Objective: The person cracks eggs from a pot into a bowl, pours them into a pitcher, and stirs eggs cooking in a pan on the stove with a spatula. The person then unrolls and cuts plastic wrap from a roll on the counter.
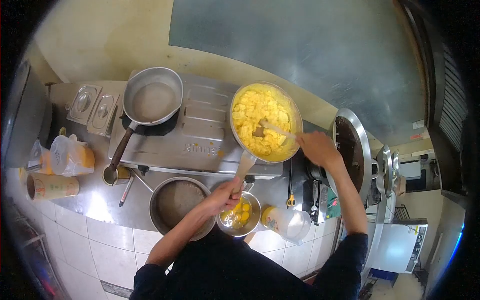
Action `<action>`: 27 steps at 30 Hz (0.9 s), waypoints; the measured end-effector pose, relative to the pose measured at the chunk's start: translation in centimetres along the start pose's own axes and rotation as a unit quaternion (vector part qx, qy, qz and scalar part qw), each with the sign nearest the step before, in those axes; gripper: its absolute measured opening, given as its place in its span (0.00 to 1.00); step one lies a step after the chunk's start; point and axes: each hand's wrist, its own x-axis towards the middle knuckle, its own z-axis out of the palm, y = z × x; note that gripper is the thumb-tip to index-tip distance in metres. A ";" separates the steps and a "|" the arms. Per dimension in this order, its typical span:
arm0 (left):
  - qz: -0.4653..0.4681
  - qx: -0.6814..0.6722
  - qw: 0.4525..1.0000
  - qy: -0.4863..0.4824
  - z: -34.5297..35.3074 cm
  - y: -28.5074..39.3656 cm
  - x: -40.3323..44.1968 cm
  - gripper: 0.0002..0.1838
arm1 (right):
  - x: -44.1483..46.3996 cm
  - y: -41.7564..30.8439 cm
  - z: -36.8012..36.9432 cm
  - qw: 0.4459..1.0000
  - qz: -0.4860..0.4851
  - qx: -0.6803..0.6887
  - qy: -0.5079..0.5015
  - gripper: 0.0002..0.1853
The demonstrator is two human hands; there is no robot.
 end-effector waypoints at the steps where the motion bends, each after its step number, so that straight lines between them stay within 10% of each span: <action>1: 0.000 0.000 1.000 -0.001 0.0 -0.1 0.0 0.21 | -1.8 -1.5 -1.1 0.998 -0.039 -0.031 -0.046 0.09; 7: -0.027 -0.006 0.999 -0.026 0.3 0.2 -0.4 0.22 | -1.4 -1.1 9.7 0.990 0.090 -0.083 -0.066 0.10; 14: 0.001 -0.021 1.000 -0.007 0.7 -0.7 0.2 0.23 | -3.2 -0.8 1.3 0.986 0.063 -0.088 -0.125 0.11; 20: -0.041 -0.012 0.999 -0.018 1.0 -0.9 -0.1 0.27 | 4.2 2.2 8.6 0.980 0.136 -0.146 0.009 0.09; 27: -0.082 0.002 0.996 -0.034 0.0 0.3 -0.3 0.25 | 7.1 0.8 9.3 0.959 -0.053 -0.262 0.093 0.05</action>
